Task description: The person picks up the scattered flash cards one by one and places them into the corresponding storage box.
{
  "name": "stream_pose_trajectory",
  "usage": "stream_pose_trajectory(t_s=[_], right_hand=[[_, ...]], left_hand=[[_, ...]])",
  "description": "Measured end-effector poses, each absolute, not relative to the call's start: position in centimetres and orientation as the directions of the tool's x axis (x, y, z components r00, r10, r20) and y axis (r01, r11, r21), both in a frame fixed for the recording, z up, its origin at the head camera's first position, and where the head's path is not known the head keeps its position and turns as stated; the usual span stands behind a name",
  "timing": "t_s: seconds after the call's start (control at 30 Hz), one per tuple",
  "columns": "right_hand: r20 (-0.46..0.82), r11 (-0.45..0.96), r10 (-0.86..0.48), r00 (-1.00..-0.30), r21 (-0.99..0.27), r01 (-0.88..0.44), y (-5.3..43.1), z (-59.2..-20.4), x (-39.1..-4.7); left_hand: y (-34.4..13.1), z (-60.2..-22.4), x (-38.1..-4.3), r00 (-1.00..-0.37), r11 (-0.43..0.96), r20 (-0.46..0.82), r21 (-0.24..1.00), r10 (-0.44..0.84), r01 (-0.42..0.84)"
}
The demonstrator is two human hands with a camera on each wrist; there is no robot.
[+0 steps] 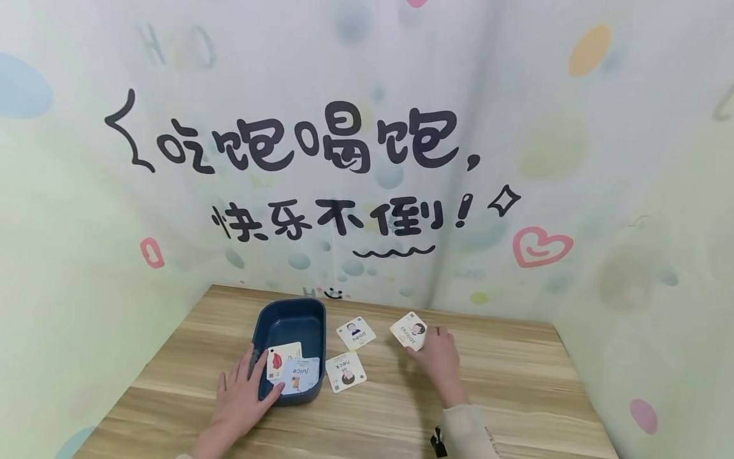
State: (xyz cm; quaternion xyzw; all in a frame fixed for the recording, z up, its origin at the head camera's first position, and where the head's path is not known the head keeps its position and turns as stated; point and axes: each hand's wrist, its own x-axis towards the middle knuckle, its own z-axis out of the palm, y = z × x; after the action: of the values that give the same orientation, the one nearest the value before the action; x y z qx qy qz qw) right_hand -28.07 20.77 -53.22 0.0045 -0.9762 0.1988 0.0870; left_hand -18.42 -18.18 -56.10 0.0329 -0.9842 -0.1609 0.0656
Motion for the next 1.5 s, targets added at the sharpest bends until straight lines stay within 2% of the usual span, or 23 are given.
stream_pose_trajectory(t_s=[0.87,1.2,1.5], right_hand=[[0.174,0.875,-0.068,-0.982,-0.463,-0.143,16.7,-52.4,-26.1],[0.183,0.863,-0.098,-0.978,-0.474,-0.175,14.9,-51.8,-25.5],[0.191,0.861,-0.143,-0.971,-0.459,-0.217,13.4,-51.7,-24.9]], left_hand=[[-18.2,-55.9,-18.1,-0.99,0.947,0.122,0.319,-0.074,-0.031],[-18.2,-56.1,-18.2,-0.983,0.95,0.167,0.312,-0.072,-0.016],[-18.1,-56.1,-18.2,-0.985,0.947,0.156,0.319,-0.079,-0.025]])
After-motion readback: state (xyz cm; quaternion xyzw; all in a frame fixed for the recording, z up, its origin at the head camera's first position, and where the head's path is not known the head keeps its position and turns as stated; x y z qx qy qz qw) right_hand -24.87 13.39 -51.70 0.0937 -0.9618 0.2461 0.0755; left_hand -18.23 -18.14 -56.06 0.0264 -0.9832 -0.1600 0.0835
